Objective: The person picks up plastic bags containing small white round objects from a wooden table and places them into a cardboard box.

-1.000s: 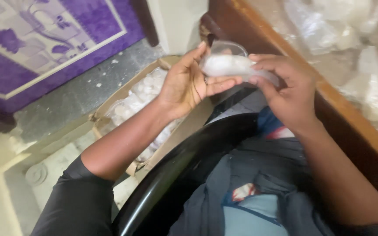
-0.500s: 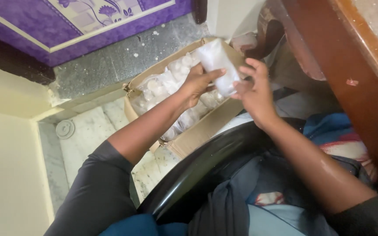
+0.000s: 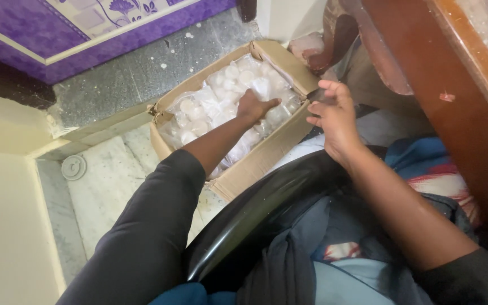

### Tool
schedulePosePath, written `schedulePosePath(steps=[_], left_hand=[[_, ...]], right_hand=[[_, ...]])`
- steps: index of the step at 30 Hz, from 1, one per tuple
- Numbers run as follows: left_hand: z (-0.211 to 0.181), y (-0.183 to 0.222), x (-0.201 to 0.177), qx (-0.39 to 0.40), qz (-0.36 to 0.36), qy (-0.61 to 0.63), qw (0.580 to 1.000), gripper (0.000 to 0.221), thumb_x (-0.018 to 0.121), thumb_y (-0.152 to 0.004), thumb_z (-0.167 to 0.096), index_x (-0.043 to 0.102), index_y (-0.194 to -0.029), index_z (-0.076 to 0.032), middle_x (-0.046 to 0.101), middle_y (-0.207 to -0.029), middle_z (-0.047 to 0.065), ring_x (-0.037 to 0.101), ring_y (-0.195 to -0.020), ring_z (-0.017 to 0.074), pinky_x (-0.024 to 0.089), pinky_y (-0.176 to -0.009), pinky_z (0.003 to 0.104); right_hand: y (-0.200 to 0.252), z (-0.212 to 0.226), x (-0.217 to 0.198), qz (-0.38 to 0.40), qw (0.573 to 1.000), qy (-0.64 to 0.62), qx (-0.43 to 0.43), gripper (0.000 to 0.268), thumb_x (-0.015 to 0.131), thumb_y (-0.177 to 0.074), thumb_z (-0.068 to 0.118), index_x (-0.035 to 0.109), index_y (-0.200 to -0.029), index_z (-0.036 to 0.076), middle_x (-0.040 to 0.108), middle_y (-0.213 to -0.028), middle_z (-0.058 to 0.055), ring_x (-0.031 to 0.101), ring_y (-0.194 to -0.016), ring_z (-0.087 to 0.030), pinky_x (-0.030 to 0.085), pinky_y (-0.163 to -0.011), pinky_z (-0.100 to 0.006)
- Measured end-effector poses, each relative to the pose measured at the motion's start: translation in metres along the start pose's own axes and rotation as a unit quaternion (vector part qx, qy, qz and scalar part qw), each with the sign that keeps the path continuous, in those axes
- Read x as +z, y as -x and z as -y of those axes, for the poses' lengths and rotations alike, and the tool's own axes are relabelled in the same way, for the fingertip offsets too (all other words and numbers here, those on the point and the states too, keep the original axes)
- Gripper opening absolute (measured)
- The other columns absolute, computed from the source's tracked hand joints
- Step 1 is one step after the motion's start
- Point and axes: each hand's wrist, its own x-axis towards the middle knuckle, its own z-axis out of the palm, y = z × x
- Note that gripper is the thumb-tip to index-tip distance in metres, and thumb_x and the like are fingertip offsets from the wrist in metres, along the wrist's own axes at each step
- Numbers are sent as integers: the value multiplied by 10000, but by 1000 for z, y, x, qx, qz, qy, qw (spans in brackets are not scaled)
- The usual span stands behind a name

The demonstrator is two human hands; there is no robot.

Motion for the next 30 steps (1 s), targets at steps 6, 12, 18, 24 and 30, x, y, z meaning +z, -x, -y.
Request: schedulePosePath(steps=[6, 12, 18, 24, 30], left_hand=[[-6, 29, -3, 112, -104, -129, 980, 1067, 888, -699, -534, 348, -1391, 73, 525, -1292, 276, 618, -1106, 384, 541, -935, 466], [16, 27, -8, 363, -73, -365, 854, 749, 714, -943, -396, 370, -1592, -247, 189, -1685, 103, 224, -1543, 360, 217, -1228, 590], [23, 40, 5, 375, -37, -444, 813, 834, 720, -913, -418, 286, -1619, -321, 61, -1712, 127, 103, -1553, 409, 107, -1208, 646], [28, 21, 20, 361, -28, -450, 816, 929, 766, -845, -429, 261, -1619, -336, -3, -1699, 154, 50, -1556, 430, 70, -1173, 737], [5, 10, 27, 328, 23, -467, 821, 954, 760, -832, -459, 237, -1622, -349, -64, -1713, 152, -23, -1564, 448, 54, -1173, 748]], right_hand=[[4, 3, 2, -1, 1000, 6, -23, 508, 631, -872, -41, 536, -1337, 138, 403, -1345, -79, 597, -1048, -176, 559, -802, -323], [5, 6, 8, -8, 999, 43, -12, 485, 638, -839, -43, 592, -1289, 130, 430, -1350, -98, 606, -1056, -184, 574, -785, -318], [0, -10, 5, 2, 998, 46, -50, 449, 661, -834, -37, 647, -1249, 134, 498, -1259, -112, 600, -1013, -174, 564, -755, -288], [4, -10, 8, -26, 960, 174, -216, 493, 677, -798, -81, 656, -1248, 120, 530, -1210, -156, 576, -1010, -245, 515, -854, -342], [58, 68, -4, -15, 875, 357, -326, 522, 700, -785, -53, 610, -1269, 122, 370, -1438, -264, 449, -1308, -427, 454, -1020, -448]])
